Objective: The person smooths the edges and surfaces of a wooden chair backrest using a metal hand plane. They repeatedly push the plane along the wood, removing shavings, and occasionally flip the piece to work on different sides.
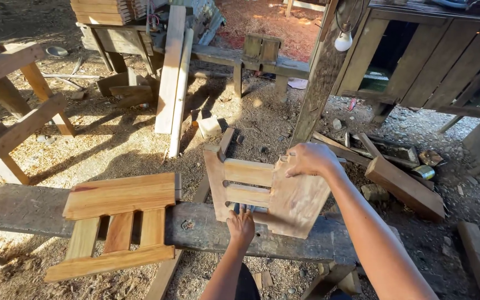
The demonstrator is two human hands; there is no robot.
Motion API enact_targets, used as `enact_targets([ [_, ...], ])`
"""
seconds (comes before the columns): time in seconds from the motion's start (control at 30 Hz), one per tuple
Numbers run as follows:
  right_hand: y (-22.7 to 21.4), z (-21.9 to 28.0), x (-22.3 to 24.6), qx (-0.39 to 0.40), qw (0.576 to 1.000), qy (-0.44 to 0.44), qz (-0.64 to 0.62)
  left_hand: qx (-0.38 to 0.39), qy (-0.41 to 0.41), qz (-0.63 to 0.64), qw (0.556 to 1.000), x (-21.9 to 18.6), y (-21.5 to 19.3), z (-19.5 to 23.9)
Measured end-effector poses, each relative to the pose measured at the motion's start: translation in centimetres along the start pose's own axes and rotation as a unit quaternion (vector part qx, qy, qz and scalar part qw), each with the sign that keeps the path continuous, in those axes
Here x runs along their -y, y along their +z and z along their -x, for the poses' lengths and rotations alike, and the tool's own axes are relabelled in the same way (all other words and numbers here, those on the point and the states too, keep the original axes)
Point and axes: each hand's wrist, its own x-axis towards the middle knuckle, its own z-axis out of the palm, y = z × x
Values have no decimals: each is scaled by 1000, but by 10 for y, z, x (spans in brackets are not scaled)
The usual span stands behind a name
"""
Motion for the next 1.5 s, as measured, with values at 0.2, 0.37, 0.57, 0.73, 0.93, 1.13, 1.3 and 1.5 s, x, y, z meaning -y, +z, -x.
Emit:
enact_targets([
  [0.2,-1,0,2,9,1000,9,-1,44,7,-5,999,-26,16,-10],
  [0.37,2,-1,0,7,1000,4,-1,58,65,-33,996,-27,22,-18],
  [0.57,0,9,5,-9,1000,-8,-6,66,47,-95,992,3,13,-24],
  [0.73,-3,8,8,3,1000,-4,-4,22,11,0,1000,-27,36,-17],
  [0.93,5,6,-1,-14,1000,-22,-12,82,44,-93,991,14,22,-26],
  [1.13,0,3,2,-23,999,-7,-22,110,8,-58,992,-16,41,-16],
  [1.3,2,-2,-3,1,1000,-9,-16,60,46,-52,996,-11,17,-4],
  [1.5,1,4,2,-11,1000,-1,-14,21,-29,-8,999,5,44,-19],
])
